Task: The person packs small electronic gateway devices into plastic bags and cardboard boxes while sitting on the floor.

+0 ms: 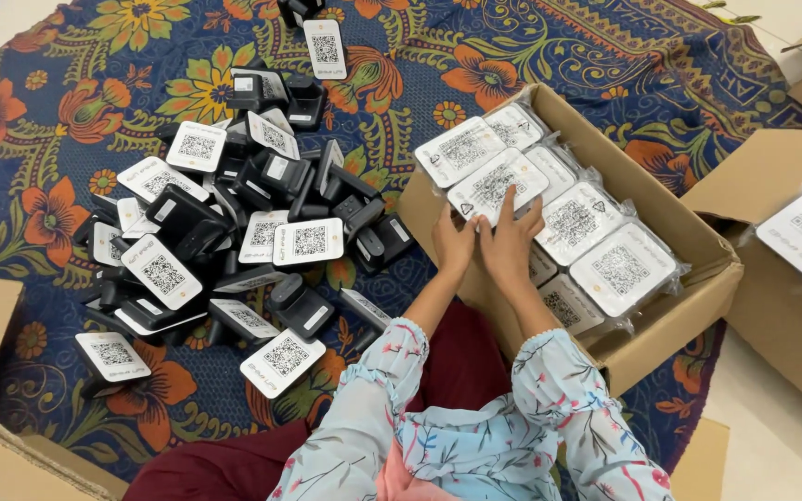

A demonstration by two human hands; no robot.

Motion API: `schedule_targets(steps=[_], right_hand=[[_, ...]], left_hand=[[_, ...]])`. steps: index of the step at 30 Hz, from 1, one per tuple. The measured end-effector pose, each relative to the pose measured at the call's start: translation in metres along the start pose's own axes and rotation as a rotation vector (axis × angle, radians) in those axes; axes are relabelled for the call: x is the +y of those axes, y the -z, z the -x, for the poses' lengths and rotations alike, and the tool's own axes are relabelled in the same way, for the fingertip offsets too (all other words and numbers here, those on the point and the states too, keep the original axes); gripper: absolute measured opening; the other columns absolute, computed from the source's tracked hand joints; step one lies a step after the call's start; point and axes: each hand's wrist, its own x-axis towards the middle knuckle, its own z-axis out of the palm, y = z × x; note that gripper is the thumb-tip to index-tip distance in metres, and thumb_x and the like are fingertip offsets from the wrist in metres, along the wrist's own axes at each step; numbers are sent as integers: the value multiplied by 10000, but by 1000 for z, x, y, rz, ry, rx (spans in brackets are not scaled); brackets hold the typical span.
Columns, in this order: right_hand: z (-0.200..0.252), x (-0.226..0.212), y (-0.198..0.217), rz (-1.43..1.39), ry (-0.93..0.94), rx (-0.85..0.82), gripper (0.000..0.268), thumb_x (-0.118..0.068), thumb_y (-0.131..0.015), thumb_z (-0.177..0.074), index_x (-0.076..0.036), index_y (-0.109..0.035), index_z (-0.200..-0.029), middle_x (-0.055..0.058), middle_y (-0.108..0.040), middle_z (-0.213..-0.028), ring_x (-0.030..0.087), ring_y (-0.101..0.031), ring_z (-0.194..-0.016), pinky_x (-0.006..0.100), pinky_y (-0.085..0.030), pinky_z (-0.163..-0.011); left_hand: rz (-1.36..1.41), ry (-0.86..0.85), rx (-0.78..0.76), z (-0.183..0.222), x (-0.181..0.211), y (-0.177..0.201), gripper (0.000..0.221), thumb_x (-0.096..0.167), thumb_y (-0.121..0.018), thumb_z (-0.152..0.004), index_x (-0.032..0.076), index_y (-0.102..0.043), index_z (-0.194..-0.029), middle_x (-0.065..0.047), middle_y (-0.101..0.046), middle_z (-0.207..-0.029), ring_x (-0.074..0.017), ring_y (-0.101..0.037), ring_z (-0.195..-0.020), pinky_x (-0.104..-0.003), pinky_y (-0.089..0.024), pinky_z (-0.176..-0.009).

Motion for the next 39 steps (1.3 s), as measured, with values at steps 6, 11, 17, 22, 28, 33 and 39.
schedule_targets(steps=[6, 11, 17, 22, 28, 33, 39], right_hand=[[-2, 7, -13, 238, 83, -14, 778, -327, -620, -1023, 60, -259, -1595, 538, -174, -1479, 610, -328, -1282, 597, -391, -1076], [-13, 7, -16, 288, 33, -77, 806, -362, -615, -1022, 70, -253, -1600, 566, -222, -1420, 626, -360, -1229, 617, -374, -1069], [19, -73, -16, 324, 93, -77, 826, -364, -701, -945, 69, -318, -1535, 547, -124, -1462, 662, -134, -1417, 679, -250, -1125], [92, -175, -97, -61, 392, -213, 628, -158, -652, -967, 18, -407, -1518, 443, -141, -1588, 599, -248, -1450, 611, -319, -1150], [202, -320, -147, -419, 599, -603, 525, -160, -649, -992, 8, -472, -1456, 330, -299, -1570, 514, -362, -1413, 538, -404, -1087], [297, -416, -151, -587, 883, -863, 503, -160, -651, -980, 2, -496, -1430, 212, -472, -1513, 395, -487, -1380, 464, -444, -1115], [380, -437, -215, -331, 1405, -850, 577, -139, -754, -781, 9, -589, -1314, 186, -540, -1412, 348, -447, -1403, 481, -264, -1226]], left_hand=[[-36, -8, -55, -13, -2, 19, 329, 66, -781, -836, -32, -681, -1134, -188, -755, -1040, -269, -776, -917, -355, -615, -784], [-262, -115, -101, -35, -31, 25, 406, 164, -825, -822, -34, -689, -1150, -202, -736, -995, -317, -734, -911, -408, -583, -803], [-457, -204, -90, -39, -37, 112, 595, 271, -806, -834, -8, -618, -1325, -227, -691, -1062, -364, -672, -975, -457, -537, -869], [-461, -239, 35, -17, -51, 274, 491, 222, -736, -888, 30, -612, -1323, -228, -632, -1194, -364, -654, -1010, -434, -556, -878], [-747, -194, 368, 100, 70, 501, 415, 74, -716, -889, 26, -624, -1291, -206, -642, -1182, -333, -660, -961, -454, -534, -880], [-826, -124, 638, 204, 119, 615, 305, 19, -648, -938, 54, -638, -1240, -139, -647, -1145, -269, -690, -861, -403, -550, -796], [-900, 109, 705, 284, 54, 709, 251, 7, -633, -900, 64, -661, -1142, -130, -678, -1113, -302, -705, -908, -423, -558, -795]])
